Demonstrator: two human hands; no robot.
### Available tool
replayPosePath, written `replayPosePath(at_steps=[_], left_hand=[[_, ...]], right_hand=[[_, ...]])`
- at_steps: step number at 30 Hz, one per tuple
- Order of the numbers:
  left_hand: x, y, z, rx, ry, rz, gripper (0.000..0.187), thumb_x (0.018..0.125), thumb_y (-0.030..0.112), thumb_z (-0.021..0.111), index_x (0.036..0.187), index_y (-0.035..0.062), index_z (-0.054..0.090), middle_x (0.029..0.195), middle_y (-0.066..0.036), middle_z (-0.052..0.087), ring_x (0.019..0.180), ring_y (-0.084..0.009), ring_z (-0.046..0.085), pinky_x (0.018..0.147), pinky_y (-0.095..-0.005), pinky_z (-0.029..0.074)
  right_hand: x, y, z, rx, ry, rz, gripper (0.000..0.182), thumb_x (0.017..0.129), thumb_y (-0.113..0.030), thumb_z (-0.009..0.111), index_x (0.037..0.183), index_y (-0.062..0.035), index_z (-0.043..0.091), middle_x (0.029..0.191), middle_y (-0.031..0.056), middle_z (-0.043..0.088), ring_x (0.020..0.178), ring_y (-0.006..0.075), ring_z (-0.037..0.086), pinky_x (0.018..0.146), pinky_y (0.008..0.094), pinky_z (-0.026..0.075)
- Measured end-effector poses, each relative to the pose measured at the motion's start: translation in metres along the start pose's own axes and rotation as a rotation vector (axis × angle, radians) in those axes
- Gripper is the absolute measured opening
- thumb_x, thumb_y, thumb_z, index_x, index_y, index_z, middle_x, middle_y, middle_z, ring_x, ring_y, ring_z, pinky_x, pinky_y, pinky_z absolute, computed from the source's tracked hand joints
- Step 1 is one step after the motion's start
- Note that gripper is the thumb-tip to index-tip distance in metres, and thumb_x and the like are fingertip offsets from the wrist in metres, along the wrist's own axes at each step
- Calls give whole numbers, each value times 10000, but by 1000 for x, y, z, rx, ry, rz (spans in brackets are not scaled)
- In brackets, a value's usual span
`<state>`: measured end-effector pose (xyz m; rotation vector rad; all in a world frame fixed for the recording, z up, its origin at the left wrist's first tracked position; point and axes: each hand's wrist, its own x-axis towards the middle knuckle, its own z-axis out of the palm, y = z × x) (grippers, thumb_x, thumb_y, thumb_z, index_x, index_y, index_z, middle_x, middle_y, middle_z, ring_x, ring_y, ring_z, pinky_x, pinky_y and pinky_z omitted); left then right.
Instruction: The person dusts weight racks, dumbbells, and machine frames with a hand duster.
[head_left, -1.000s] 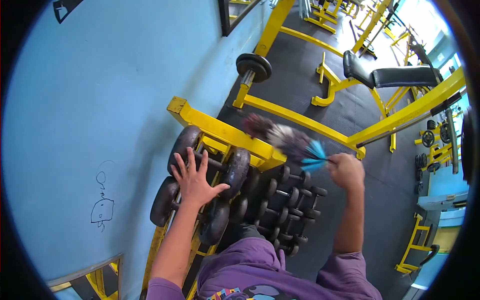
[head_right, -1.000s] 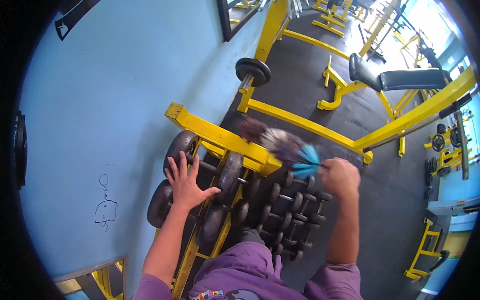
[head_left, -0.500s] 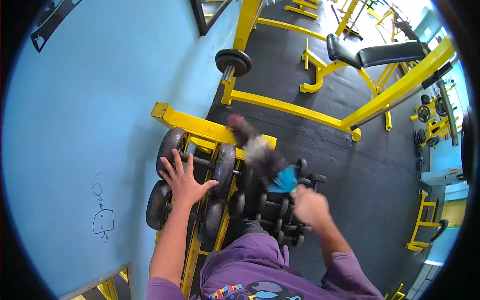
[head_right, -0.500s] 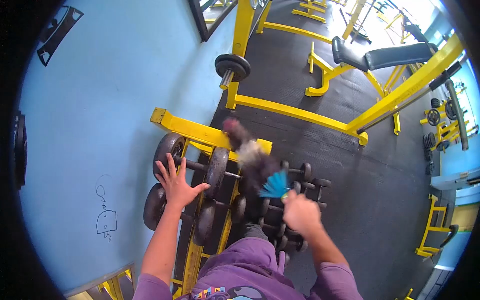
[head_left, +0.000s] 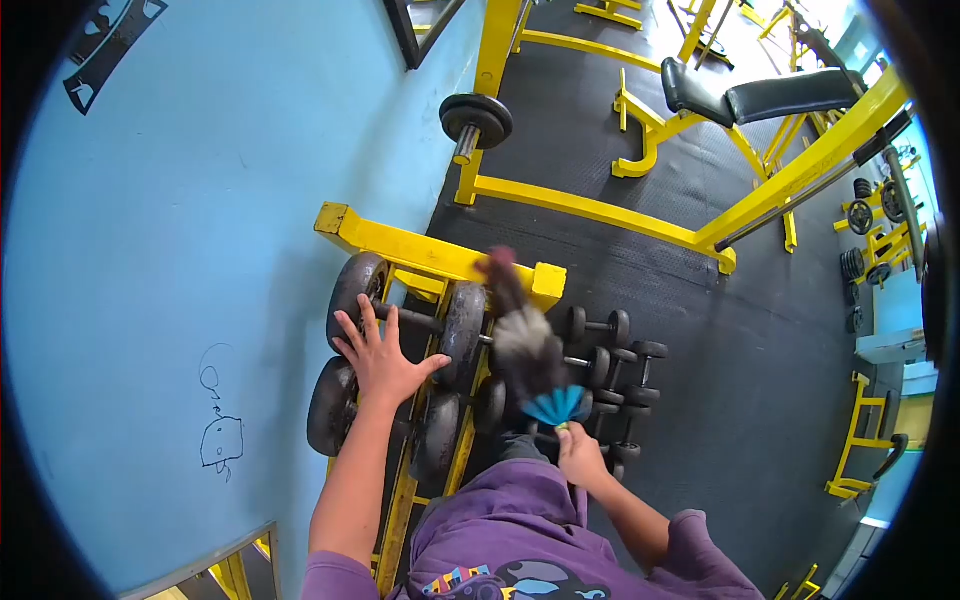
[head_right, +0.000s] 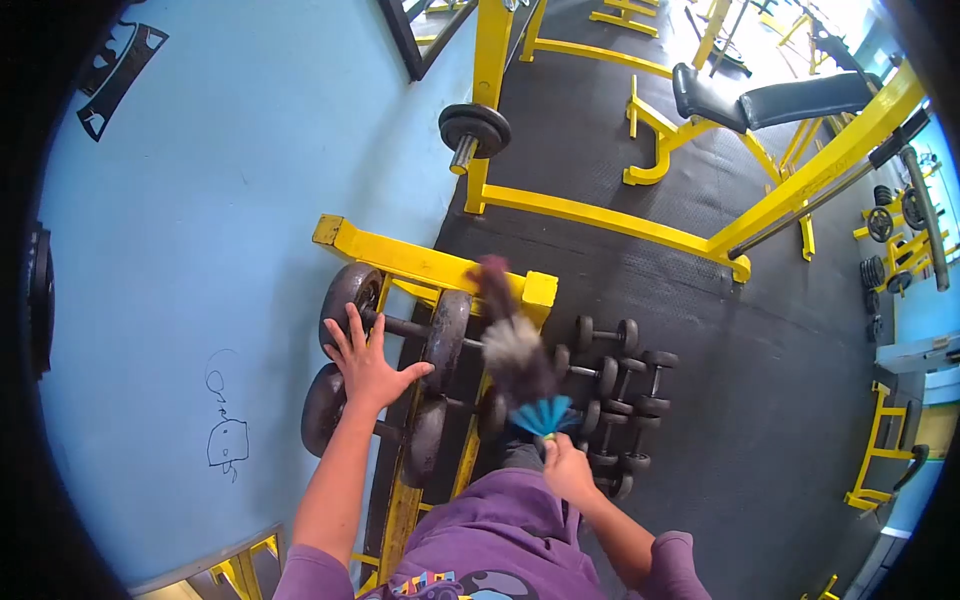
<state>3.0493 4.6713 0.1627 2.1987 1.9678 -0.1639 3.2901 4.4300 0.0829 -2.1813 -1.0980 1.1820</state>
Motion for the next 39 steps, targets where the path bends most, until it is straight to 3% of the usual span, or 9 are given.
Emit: replayPosePath(at_steps=[3, 6, 8, 12, 20, 23, 26, 33, 39], left_hand=[[0, 0, 0, 5, -10, -14, 1187, 581, 777, 709, 1501, 125, 338, 1617, -144, -81, 1451, -458, -126, 1120, -677, 37], [1, -1, 1, 16, -12, -9, 1195, 582, 780, 707, 1505, 123, 326, 1616, -146, -82, 1451, -458, -125, 1120, -677, 39], [1, 0, 1, 26, -14, -11, 1198, 581, 785, 704, 1506, 126, 322, 1616, -148, -79, 1451, -458, -126, 1120, -677, 44], [0, -1, 4, 42, -25, -15, 1200, 581, 792, 696, 1507, 128, 320, 1615, -150, -80, 1449, -461, -127, 1122, -674, 51], [-1, 0, 1, 47, -34, -22, 1199, 592, 785, 699, 1509, 117, 311, 1614, -156, -78, 1445, -468, -134, 1124, -670, 54], [-3, -1, 1, 7, -2, 0, 1163, 622, 772, 694, 1505, 116, 314, 1611, -177, -47, 1450, -469, -101, 1127, -665, 50], [-11, -6, 7, -98, 91, 27, 1148, 628, 766, 695, 1502, 124, 319, 1605, -201, 16, 1457, -466, -45, 1128, -661, 43], [-43, -25, 3, -146, 150, 42, 1118, 649, 740, 696, 1508, 146, 297, 1573, -215, 180, 1470, -393, 106, 1137, -643, 30], [-68, -44, 10, -216, 161, 11, 1062, 666, 694, 718, 1488, 140, 337, 1530, -200, 294, 1444, -385, 207, 1143, -631, 42]], right_hand=[[-11, 21, -4, -38, -42, -76, 288, 987, -288, 465, 1075, -30, 559, 838, 282, 643, 810, 495, 619, 695, 558, 477], [-31, 18, -19, -67, -263, -83, 306, 979, -315, 471, 1078, -46, 578, 853, 275, 652, 817, 483, 627, 722, 550, 490], [-39, 10, -40, -365, -575, 29, 334, 970, -355, 468, 1063, -64, 603, 882, 274, 656, 837, 479, 625, 762, 546, 498], [-43, 35, -48, -330, -454, -14, 334, 959, -370, 475, 1008, -81, 633, 881, 259, 664, 845, 458, 632, 764, 535, 508], [-54, -66, -119, -626, -594, -71, 319, 961, -353, 460, 992, -89, 636, 864, 213, 684, 827, 421, 657, 748, 519, 521], [-44, -113, -150, -803, -589, 118, 326, 963, -370, 454, 1008, -107, 641, 906, 183, 692, 880, 405, 655, 770, 513, 519], [-43, -114, -150, -804, -686, -76, 324, 962, -373, 459, 1014, -113, 645, 908, 175, 693, 888, 401, 653, 768, 502, 519], [-9, -90, -118, -727, -568, -123, 307, 958, -355, 485, 1016, -96, 641, 890, 190, 688, 867, 416, 642, 756, 508, 503], [1, -73, -100, -745, -729, -151, 298, 958, -333, 493, 977, -81, 651, 894, 215, 675, 884, 430, 626, 766, 516, 490]])
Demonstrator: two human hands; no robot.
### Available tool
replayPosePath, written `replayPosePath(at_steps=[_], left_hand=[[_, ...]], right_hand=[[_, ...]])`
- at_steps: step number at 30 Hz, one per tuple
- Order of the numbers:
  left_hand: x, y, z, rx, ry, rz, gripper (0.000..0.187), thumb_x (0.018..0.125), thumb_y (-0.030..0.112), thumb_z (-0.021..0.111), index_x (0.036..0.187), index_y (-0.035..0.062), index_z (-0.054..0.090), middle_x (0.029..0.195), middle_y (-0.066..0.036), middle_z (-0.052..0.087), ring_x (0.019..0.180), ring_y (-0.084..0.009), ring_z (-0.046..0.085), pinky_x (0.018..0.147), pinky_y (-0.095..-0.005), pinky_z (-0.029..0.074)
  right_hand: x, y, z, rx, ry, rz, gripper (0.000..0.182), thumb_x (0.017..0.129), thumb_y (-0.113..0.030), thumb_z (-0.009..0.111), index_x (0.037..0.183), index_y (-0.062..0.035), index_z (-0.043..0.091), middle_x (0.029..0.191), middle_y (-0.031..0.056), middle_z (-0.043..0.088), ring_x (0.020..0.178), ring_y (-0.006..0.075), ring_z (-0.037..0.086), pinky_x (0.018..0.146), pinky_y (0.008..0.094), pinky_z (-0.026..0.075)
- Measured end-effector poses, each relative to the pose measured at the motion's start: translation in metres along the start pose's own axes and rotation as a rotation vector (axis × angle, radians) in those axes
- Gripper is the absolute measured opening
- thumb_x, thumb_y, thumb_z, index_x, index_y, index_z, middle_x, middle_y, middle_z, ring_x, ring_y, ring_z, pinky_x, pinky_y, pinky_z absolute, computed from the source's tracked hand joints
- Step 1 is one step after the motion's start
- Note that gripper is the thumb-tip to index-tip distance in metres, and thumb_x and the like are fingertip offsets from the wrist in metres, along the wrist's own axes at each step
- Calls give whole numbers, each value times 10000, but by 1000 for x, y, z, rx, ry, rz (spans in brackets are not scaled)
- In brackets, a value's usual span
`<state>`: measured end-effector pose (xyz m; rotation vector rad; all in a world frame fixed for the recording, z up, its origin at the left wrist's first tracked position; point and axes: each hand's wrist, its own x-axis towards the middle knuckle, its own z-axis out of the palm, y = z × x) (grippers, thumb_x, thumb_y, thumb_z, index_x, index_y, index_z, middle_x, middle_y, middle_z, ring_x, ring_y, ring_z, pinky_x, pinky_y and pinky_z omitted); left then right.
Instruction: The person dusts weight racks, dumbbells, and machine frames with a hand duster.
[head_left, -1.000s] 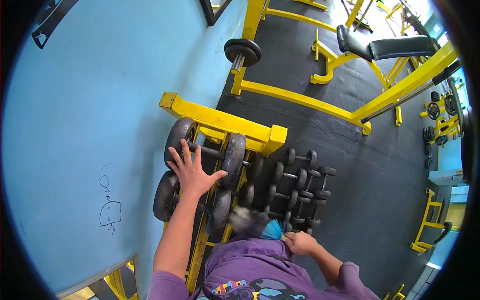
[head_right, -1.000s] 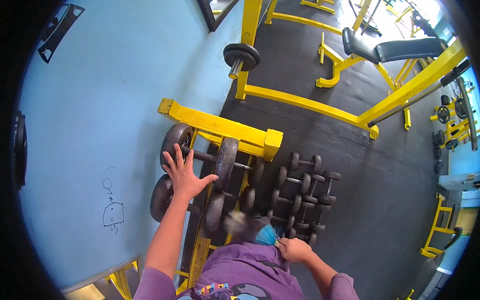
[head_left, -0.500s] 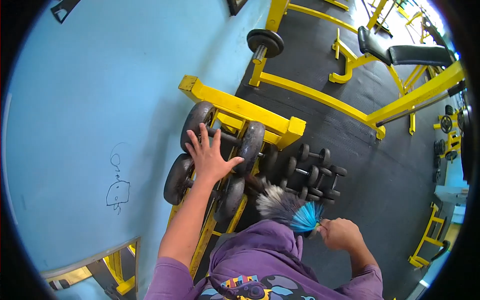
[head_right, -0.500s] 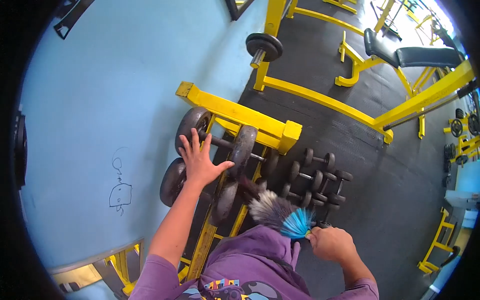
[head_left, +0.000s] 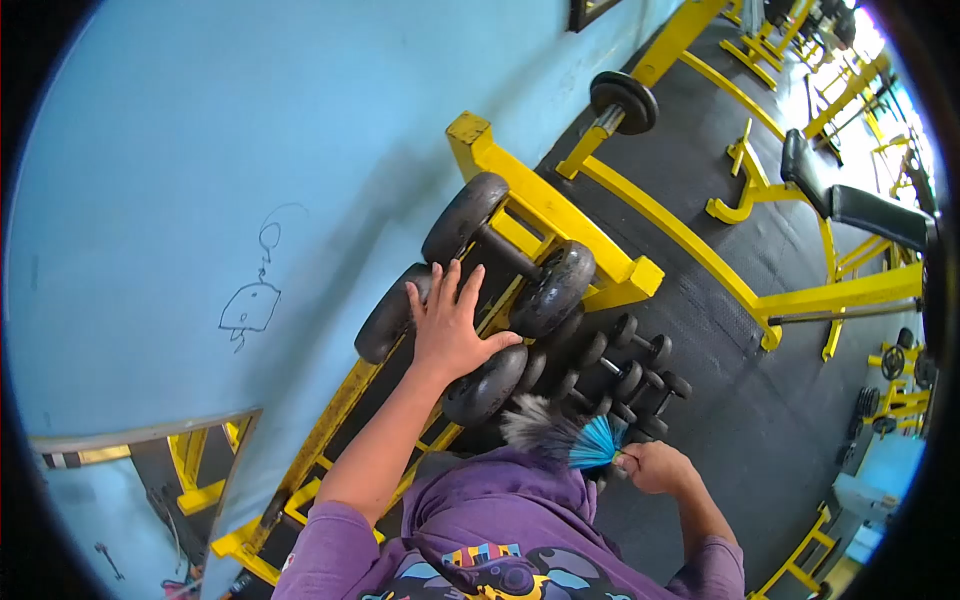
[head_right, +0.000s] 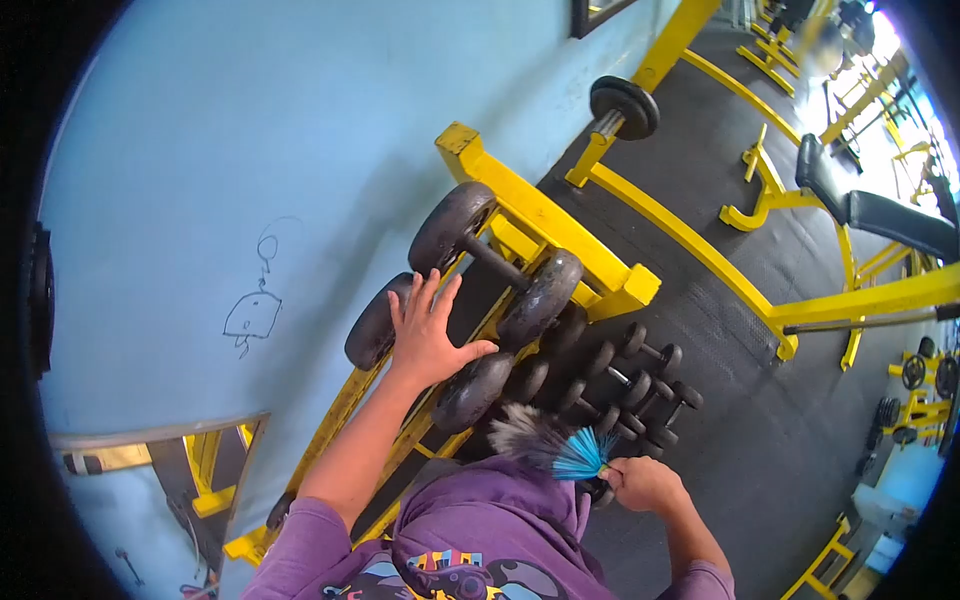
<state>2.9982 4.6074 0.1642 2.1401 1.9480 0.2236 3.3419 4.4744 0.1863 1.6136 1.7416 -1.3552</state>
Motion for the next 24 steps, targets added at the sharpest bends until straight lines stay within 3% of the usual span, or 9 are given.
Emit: replayPosePath(at_steps=[1, 3, 7, 10, 12, 14, 17, 20, 24], left_hand=[[-6, -3, 2, -1, 2, -23, 1062, 666, 694, 718, 1488, 140, 337, 1530, -200, 294, 1444, -385, 207, 1143, -631, 42], [-19, -10, 3, -104, 11, 5, 1016, 687, 662, 722, 1476, 135, 360, 1504, -191, 347, 1424, -368, 267, 1146, -624, 53], [-65, -12, 2, -272, 111, 121, 776, 760, 516, 696, 1381, 110, 468, 1353, -127, 502, 1290, -306, 444, 1092, -612, 214], [-113, -16, 3, -504, 108, 127, 609, 820, 416, 674, 1312, 85, 536, 1210, -144, 605, 1110, -335, 558, 981, -466, 381], [-155, -16, 3, -627, -61, -4, 579, 837, 365, 657, 1313, 62, 526, 1139, -170, 607, 1088, -366, 558, 932, -451, 426], [-203, -26, 27, -711, -88, -108, 544, 840, 350, 648, 1285, 57, 538, 1135, -184, 604, 1082, -384, 568, 929, -467, 451], [-292, -41, 46, -779, -50, -276, 537, 827, 342, 674, 1266, 59, 552, 1134, -179, 620, 1067, -365, 593, 913, -455, 473], [-397, -57, 78, -845, -24, -495, 548, 807, 351, 708, 1244, 52, 567, 1105, -167, 641, 1036, -347, 618, 883, -437, 494], [-554, -71, 104, -896, 104, -778, 540, 804, 364, 715, 1226, 53, 586, 1097, -165, 657, 1025, -339, 631, 876, -426, 501]], right_hand=[[5, 5, 5, -17, -13, -9, 298, 958, -333, 493, 977, -81, 651, 894, 215, 675, 884, 430, 626, 766, 516, 490], [17, 24, 15, 98, 191, -15, 297, 955, -308, 520, 951, -37, 640, 855, 231, 650, 842, 442, 611, 742, 487, 478], [34, 54, 32, -6, 323, 51, 317, 939, -274, 528, 933, 22, 639, 842, 289, 628, 874, 479, 594, 741, 506, 472], [43, 60, 52, -121, 252, 47, 323, 897, -260, 552, 866, 47, 647, 831, 313, 623, 870, 481, 608, 720, 507, 477], [39, 28, 62, -141, 198, 15, 372, 820, -316, 680, 833, 51, 629, 816, 304, 636, 855, 479, 628, 712, 507, 496], [51, 18, 88, -184, 157, -63, 341, 810, -309, 695, 848, 26, 641, 779, 291, 636, 838, 465, 642, 706, 496, 499], [33, -69, 116, -320, -11, -141, 395, 811, -309, 705, 931, 65, 659, 858, 302, 658, 903, 436, 658, 776, 456, 504], [35, -103, 174, -607, -108, -260, 448, 803, -368, 704, 972, 47, 675, 927, 303, 657, 953, 416, 655, 819, 464, 510], [17, -146, 271, -859, -246, -366, 432, 822, -376, 689, 974, 29, 675, 889, 263, 673, 885, 406, 662, 778, 442, 509]])
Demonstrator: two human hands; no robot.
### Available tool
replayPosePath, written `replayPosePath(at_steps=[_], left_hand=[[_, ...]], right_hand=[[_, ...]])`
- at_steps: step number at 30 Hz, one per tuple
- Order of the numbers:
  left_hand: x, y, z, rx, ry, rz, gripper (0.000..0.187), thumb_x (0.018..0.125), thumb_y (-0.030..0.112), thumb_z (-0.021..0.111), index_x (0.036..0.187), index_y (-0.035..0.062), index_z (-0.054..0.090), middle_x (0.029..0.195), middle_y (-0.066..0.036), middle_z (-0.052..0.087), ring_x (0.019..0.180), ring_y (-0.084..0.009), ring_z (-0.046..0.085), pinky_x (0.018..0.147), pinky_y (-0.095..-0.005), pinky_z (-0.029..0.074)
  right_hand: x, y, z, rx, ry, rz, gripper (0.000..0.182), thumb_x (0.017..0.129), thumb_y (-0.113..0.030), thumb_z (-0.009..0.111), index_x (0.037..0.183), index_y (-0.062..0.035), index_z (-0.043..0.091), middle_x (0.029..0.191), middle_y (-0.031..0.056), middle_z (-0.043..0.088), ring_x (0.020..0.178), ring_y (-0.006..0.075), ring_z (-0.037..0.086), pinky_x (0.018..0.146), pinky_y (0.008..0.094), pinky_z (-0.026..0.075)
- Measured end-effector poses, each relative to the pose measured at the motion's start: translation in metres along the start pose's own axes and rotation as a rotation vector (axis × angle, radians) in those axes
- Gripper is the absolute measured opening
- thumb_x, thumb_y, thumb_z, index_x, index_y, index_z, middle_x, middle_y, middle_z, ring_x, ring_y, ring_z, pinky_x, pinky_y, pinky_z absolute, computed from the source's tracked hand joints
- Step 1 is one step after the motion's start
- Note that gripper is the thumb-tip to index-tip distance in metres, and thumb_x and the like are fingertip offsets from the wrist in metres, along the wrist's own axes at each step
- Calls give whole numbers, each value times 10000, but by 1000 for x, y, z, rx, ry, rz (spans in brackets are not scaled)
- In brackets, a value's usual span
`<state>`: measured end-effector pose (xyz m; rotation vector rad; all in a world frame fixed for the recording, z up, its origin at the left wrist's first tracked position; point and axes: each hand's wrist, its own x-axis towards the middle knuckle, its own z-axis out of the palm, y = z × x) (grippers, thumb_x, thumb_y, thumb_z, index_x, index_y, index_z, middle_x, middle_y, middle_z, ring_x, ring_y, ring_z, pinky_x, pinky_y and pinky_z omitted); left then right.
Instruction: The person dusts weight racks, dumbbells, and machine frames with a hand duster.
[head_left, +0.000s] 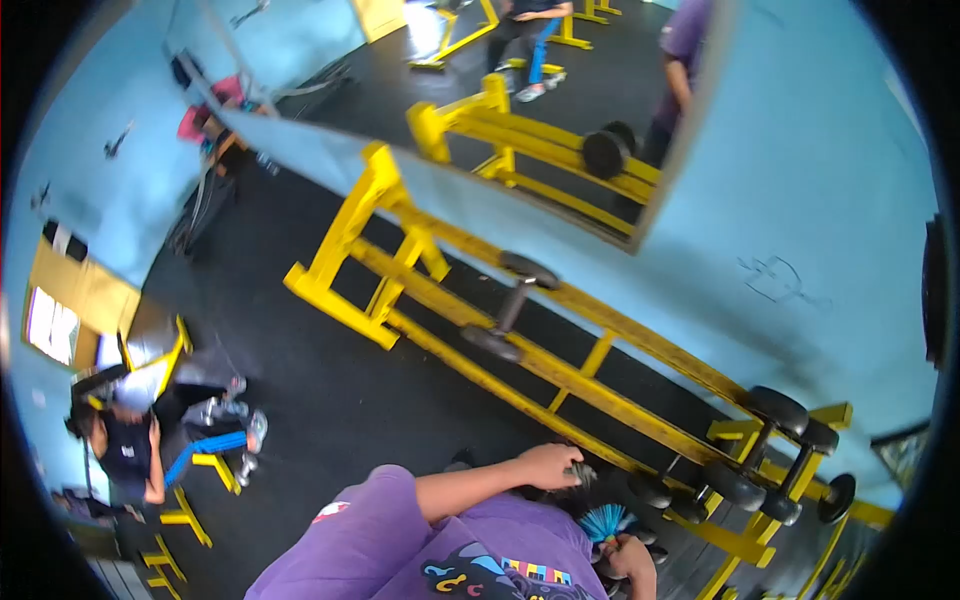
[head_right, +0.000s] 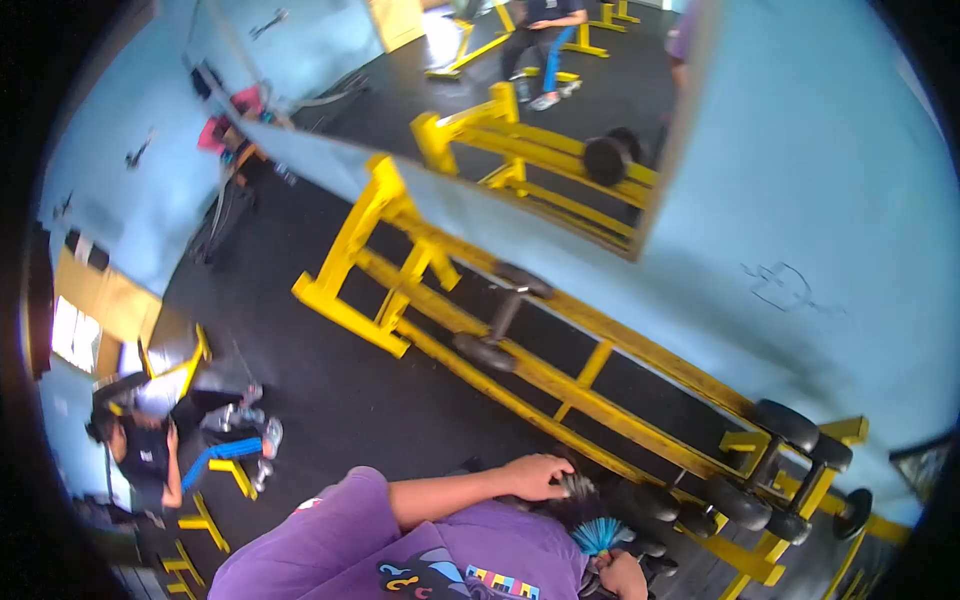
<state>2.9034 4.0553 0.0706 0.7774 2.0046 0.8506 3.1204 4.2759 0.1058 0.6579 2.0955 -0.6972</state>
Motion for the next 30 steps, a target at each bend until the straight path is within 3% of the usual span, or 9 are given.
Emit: replayPosePath(at_steps=[6, 8, 9, 11, 13, 16, 19, 20, 30], left_hand=[[-150, -118, -58, -229, 397, -239, 528, 815, 381, 722, 1216, 60, 602, 1075, -161, 679, 945, -295, 676, 838, -385, 533], [-183, -154, -70, -326, 506, -320, 535, 803, 370, 749, 1209, 50, 611, 1046, -158, 685, 897, -262, 688, 819, -357, 544], [-201, -160, -82, -363, 570, -359, 511, 795, 359, 741, 1180, 43, 624, 1040, -164, 696, 949, -303, 683, 842, -388, 537], [-223, -186, -94, -467, 715, -404, 498, 796, 339, 755, 1171, 39, 627, 1028, -158, 700, 930, -271, 690, 832, -363, 541], [-243, -202, -113, -513, 842, -464, 496, 820, 293, 763, 1204, 23, 601, 1030, -132, 686, 898, -201, 666, 825, -332, 535], [-260, -241, -135, -623, 975, -502, 454, 834, 261, 753, 1183, 14, 600, 987, -127, 692, 902, -204, 673, 814, -325, 530], [-273, -274, -165, -625, 1038, -529, 449, 840, 256, 745, 1179, 3, 596, 971, -128, 704, 887, -206, 685, 810, -323, 531], [-274, -284, -175, -623, 1048, -554, 442, 848, 241, 740, 1185, -2, 588, 969, -122, 704, 883, -196, 683, 812, -317, 529], [-301, -330, -332, -558, 1296, -557, 490, 839, 250, 747, 1217, -3, 565, 1069, -164, 664, 929, -220, 667, 840, -331, 525]], right_hand=[[15, -146, 45, -73, 18, -309, 381, 867, -343, 677, 954, 28, 652, 815, 232, 670, 790, 351, 669, 711, 424, 494], [11, -203, 48, 14, -91, -289, 329, 883, -308, 680, 902, 18, 637, 696, 145, 625, 646, 224, 600, 620, 374, 465], [13, -224, 54, 1, -86, -293, 329, 883, -308, 680, 902, 18, 637, 696, 145, 625, 646, 224, 600, 620, 374, 465], [19, -258, 63, 87, -69, -429, 285, 898, -272, 677, 847, 1, 614, 634, 57, 534, 604, 127, 475, 559, 330, 415], [22, -300, 69, 82, -70, -477, 267, 901, -258, 678, 842, -8, 606, 632, 38, 507, 608, 120, 443, 555, 321, 401], [39, -350, 79, 123, -139, -545, 268, 901, -274, 677, 871, -15, 612, 637, 49, 522, 615, 123, 454, 567, 323, 411], [62, -393, 90, 62, -158, -603, 295, 896, -301, 681, 894, -14, 613, 673, 119, 575, 625, 162, 511, 595, 343, 446], [71, -409, 91, 10, -182, -609, 355, 893, -358, 648, 981, -15, 627, 772, 244, 655, 762, 403, 670, 680, 438, 511], [130, -611, 103, 7, -14, -844, 341, 962, -352, 515, 1062, -39, 608, 861, 283, 653, 863, 472, 630, 756, 537, 504]])
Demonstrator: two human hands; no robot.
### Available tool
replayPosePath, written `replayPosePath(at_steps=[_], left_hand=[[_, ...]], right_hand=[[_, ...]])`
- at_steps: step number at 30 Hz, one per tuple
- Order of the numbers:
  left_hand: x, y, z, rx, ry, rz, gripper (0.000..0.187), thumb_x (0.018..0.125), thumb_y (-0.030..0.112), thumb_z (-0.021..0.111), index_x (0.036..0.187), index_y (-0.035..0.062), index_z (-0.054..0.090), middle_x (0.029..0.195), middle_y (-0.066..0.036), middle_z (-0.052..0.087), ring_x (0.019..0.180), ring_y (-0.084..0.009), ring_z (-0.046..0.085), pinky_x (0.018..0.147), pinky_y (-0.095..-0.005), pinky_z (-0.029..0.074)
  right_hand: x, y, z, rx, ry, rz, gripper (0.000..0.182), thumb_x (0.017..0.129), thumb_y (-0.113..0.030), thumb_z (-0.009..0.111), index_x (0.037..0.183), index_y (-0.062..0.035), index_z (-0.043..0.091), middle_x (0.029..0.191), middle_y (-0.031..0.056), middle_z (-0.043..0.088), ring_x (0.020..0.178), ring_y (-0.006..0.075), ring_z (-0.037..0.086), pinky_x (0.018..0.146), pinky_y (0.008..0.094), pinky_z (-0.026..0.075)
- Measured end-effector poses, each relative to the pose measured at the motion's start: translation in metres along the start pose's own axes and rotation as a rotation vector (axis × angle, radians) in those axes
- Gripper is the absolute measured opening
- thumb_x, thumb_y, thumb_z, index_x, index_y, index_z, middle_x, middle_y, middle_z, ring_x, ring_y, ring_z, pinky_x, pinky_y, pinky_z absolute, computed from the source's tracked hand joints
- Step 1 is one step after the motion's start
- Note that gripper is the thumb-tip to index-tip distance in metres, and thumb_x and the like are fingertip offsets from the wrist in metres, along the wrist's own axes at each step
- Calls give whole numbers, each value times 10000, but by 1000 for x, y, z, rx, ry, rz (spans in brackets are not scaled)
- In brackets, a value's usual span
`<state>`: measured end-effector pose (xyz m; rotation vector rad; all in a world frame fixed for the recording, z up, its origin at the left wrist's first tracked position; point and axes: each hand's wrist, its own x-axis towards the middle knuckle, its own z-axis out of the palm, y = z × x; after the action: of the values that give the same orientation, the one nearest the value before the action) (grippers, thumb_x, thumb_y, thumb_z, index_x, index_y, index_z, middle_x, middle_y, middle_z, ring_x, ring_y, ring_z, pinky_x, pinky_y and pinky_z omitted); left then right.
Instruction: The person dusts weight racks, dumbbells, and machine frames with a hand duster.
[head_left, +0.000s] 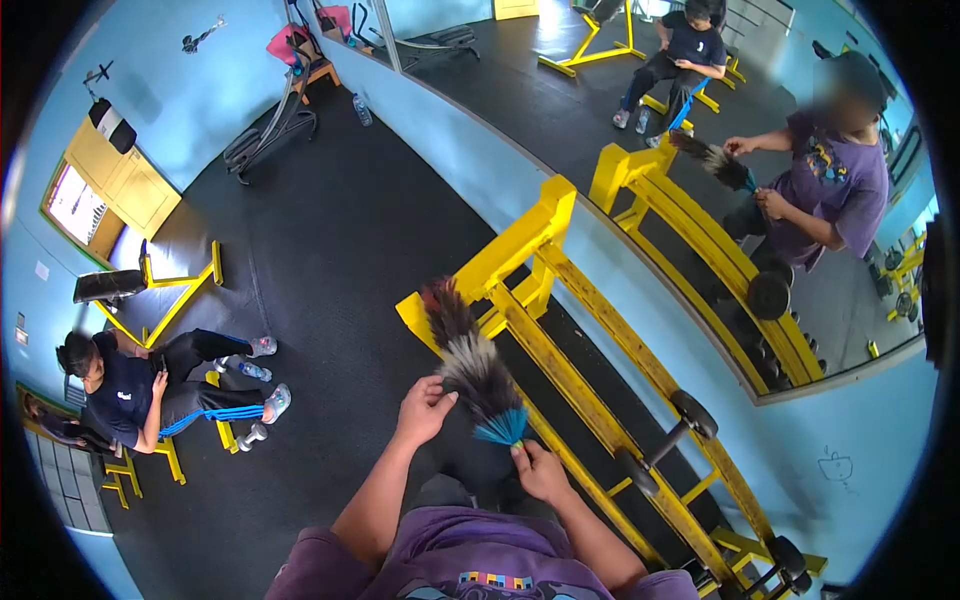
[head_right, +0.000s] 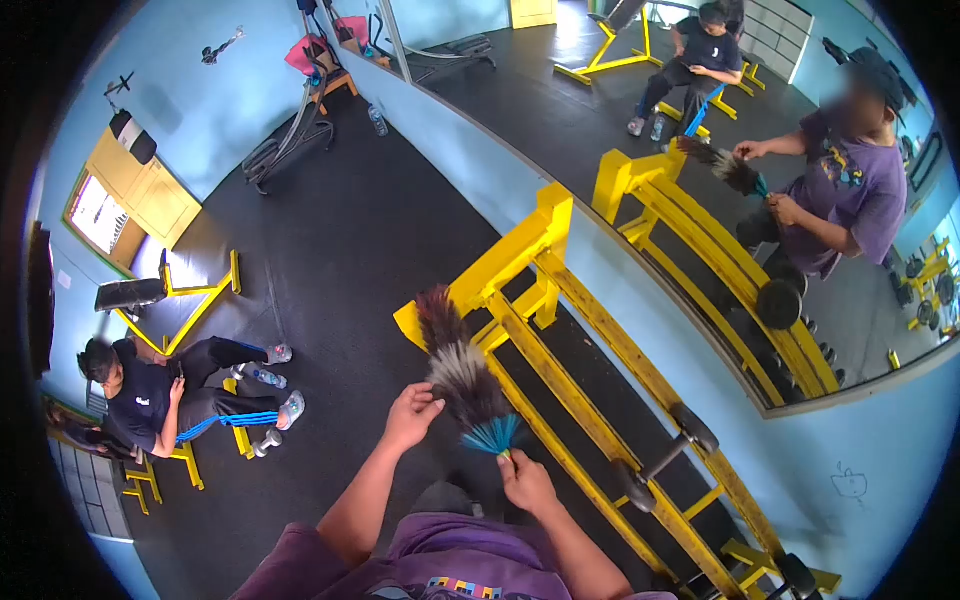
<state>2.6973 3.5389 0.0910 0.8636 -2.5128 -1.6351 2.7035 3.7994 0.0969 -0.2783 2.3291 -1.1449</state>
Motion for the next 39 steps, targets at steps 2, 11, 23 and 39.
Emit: replayPosePath(at_steps=[2, 11, 23, 39], left_hand=[[15, -1, -11, 32, 36, 26, 505, 828, 259, 755, 1220, 3, 566, 1073, -165, 660, 913, -227, 668, 841, -333, 525], [124, -4, -51, 114, -116, 228, 496, 820, 246, 742, 1229, 32, 562, 1180, -178, 594, 1034, -288, 623, 910, -374, 501], [212, 11, -78, 381, -297, 497, 578, 842, 345, 685, 1320, 65, 520, 1296, -178, 549, 1215, -359, 506, 1045, -448, 394], [238, 4, -104, 390, -353, 417, 588, 840, 344, 685, 1330, 64, 517, 1289, -175, 555, 1224, -355, 499, 1030, -466, 396]], right_hand=[[33, -12, 13, -75, -11, -1, 347, 964, -354, 508, 1064, -36, 605, 867, 288, 652, 864, 477, 628, 766, 545, 500], [118, -65, 6, -213, 314, 250, 364, 950, -351, 512, 1067, -17, 599, 883, 290, 654, 855, 491, 616, 754, 564, 492], [135, -111, 25, -240, 385, 302, 326, 940, -333, 541, 1041, -34, 624, 896, 283, 650, 896, 473, 615, 775, 535, 490], [197, -256, -83, -702, 390, 413, 255, 903, -286, 542, 937, -65, 665, 931, 230, 682, 882, 425, 650, 789, 516, 512]])
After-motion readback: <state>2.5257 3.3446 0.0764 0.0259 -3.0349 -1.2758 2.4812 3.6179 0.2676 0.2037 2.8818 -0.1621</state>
